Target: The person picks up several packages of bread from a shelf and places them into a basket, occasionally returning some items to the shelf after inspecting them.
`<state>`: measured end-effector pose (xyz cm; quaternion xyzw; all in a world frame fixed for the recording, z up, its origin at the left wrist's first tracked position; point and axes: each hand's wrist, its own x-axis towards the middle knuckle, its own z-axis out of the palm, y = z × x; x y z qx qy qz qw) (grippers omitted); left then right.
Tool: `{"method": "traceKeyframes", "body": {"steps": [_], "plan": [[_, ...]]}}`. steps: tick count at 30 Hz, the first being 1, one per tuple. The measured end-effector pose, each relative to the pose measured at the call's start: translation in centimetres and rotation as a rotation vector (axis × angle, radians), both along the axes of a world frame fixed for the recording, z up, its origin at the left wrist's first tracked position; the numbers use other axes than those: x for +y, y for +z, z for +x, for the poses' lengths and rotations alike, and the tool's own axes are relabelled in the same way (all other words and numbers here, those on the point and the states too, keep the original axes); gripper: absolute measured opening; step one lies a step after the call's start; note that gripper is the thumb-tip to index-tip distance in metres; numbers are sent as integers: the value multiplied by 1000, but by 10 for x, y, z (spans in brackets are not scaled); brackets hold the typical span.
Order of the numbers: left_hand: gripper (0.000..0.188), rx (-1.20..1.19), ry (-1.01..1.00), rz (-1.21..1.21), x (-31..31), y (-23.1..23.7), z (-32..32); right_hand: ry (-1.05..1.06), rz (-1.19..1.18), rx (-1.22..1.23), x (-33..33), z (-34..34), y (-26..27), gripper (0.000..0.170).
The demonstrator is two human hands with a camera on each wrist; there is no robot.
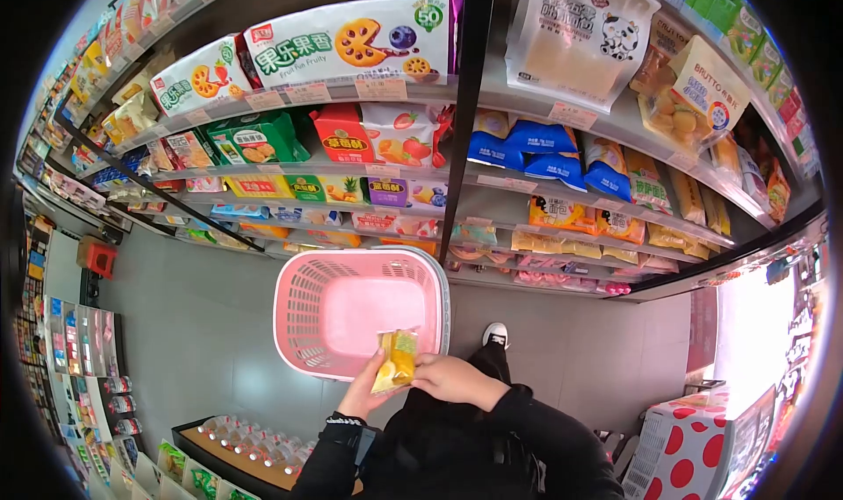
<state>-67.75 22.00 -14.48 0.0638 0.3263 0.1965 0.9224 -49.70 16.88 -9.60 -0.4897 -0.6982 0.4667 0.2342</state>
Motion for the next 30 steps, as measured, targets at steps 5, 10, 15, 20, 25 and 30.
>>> {"method": "traceKeyframes", "body": {"steps": [5, 10, 15, 20, 25, 30], "plan": [[43, 250, -72, 75, 20, -30, -13, 71, -86, -194, 6, -18, -29, 22], [38, 399, -115, 288, 58, -85, 0, -137, -114, -215, -4, 23, -30, 27], [37, 497, -271, 343, 74, -157, 12, -489, -243, -93, -23, 108, -13, 26], [38, 544, -382, 364, 75, -225, 31, -974, -267, -168, -34, 216, -26, 34], [41, 706, -303, 351, 68, -237, 48, -1200, 92, -297, -21, 310, -58, 39], [49, 1024, -541, 649, 70, -244, 39, -1154, 83, -628, 0, 358, -77, 43]]}}
